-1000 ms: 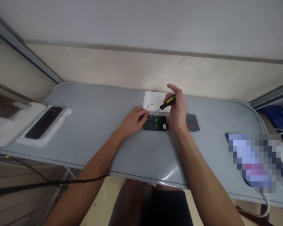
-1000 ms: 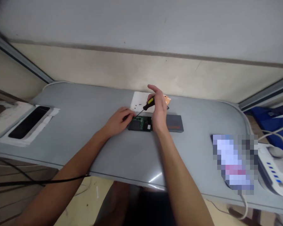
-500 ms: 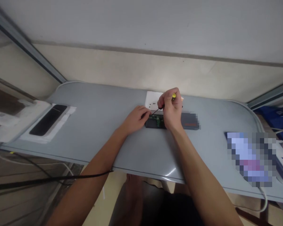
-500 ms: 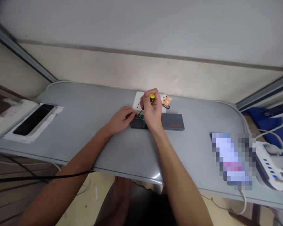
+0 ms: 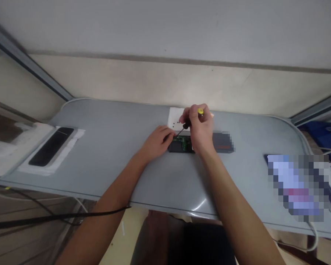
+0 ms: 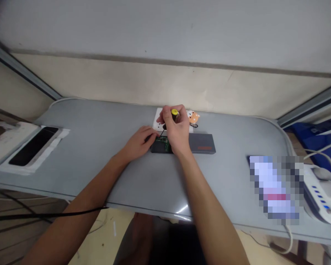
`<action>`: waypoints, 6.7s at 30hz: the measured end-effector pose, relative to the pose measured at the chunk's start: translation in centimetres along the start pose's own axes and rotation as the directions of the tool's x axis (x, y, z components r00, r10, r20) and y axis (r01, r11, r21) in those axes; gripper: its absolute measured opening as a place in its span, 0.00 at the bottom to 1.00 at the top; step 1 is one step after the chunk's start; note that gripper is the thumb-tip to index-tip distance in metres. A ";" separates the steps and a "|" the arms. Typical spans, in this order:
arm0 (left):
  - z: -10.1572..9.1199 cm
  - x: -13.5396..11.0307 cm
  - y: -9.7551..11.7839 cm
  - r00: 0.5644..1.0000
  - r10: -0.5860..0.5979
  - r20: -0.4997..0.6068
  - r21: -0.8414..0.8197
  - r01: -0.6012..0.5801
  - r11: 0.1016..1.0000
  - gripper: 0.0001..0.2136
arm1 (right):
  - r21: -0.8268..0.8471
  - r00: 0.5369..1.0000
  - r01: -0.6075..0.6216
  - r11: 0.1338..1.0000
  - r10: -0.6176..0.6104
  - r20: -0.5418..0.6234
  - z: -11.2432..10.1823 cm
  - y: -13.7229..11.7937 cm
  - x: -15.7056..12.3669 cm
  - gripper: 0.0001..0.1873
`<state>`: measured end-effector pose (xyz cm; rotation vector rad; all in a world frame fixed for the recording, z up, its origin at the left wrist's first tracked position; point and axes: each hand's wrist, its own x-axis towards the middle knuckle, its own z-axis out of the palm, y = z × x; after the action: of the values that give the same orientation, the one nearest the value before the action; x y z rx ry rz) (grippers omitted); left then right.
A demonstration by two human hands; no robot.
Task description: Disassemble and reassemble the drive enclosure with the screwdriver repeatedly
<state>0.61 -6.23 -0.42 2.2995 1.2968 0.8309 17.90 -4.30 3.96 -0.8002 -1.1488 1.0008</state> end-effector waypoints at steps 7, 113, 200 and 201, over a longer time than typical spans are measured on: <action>0.0 0.1 -0.1 1.000 0.019 -0.005 0.009 -0.019 1.000 0.11 | -0.205 0.982 0.101 0.973 -0.131 -0.135 -1.3 1.3 0.4 0.22; -2.9 -2.8 -0.5 0.995 0.075 0.062 -0.005 -0.074 0.997 0.25 | -0.215 0.985 -0.159 0.964 0.139 -0.102 -8.1 3.6 2.0 0.25; 0.7 -2.1 2.1 0.935 0.135 -0.327 -0.108 -0.179 0.978 0.09 | 0.168 0.875 -0.485 0.858 0.474 0.101 -8.5 1.5 1.5 0.35; 0.6 -2.1 2.2 0.937 0.136 -0.323 -0.102 -0.177 0.979 0.09 | 0.168 0.873 -0.489 0.856 0.478 0.101 -8.5 1.4 1.5 0.35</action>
<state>1.58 -9.19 -0.30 2.2534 1.1493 1.3418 25.97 -2.52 1.16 -0.9350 -0.8935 1.5372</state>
